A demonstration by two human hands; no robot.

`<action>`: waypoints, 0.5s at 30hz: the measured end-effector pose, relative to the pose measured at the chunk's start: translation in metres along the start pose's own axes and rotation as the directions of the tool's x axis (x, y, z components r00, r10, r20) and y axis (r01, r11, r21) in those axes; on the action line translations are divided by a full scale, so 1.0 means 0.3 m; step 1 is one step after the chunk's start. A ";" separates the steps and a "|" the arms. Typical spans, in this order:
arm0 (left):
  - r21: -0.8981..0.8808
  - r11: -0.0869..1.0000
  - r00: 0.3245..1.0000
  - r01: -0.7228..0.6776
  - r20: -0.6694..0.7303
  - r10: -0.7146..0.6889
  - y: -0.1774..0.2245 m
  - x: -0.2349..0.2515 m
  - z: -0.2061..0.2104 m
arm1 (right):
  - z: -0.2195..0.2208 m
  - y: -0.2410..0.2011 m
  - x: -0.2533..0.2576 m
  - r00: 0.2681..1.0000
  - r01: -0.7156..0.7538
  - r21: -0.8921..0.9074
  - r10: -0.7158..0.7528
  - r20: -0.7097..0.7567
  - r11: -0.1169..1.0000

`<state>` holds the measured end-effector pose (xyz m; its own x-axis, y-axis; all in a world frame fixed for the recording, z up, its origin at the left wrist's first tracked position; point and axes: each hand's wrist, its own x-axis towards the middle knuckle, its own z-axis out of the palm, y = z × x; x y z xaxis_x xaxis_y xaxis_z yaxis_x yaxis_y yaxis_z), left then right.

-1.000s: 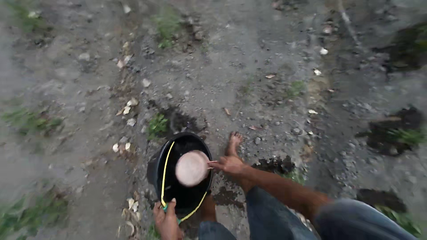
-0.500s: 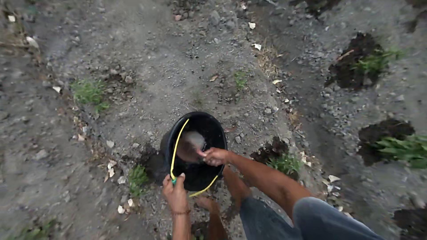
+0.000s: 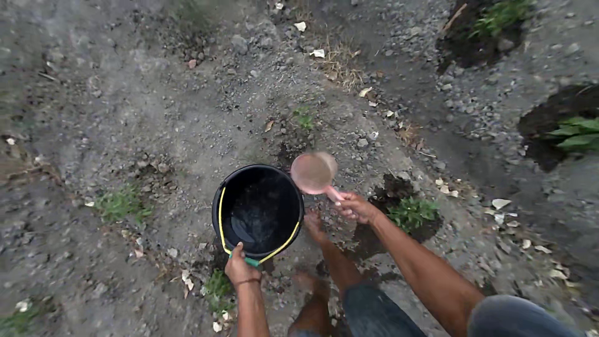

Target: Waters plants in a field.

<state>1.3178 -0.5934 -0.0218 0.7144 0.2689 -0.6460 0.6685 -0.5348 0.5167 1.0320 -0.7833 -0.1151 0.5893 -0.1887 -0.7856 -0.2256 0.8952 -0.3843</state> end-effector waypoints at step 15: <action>-0.046 0.997 0.997 -0.065 -0.054 0.062 0.172 0.259 -0.327 | 0.014 -0.044 0.331 0.773 0.270 0.435 0.076 -0.630 0.859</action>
<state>1.4281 -0.5216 0.0099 0.7648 0.2778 -0.5814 0.6297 -0.5134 0.5830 1.0967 -0.8122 -0.1862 -0.0499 -0.3321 -0.9419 0.3031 0.8936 -0.3311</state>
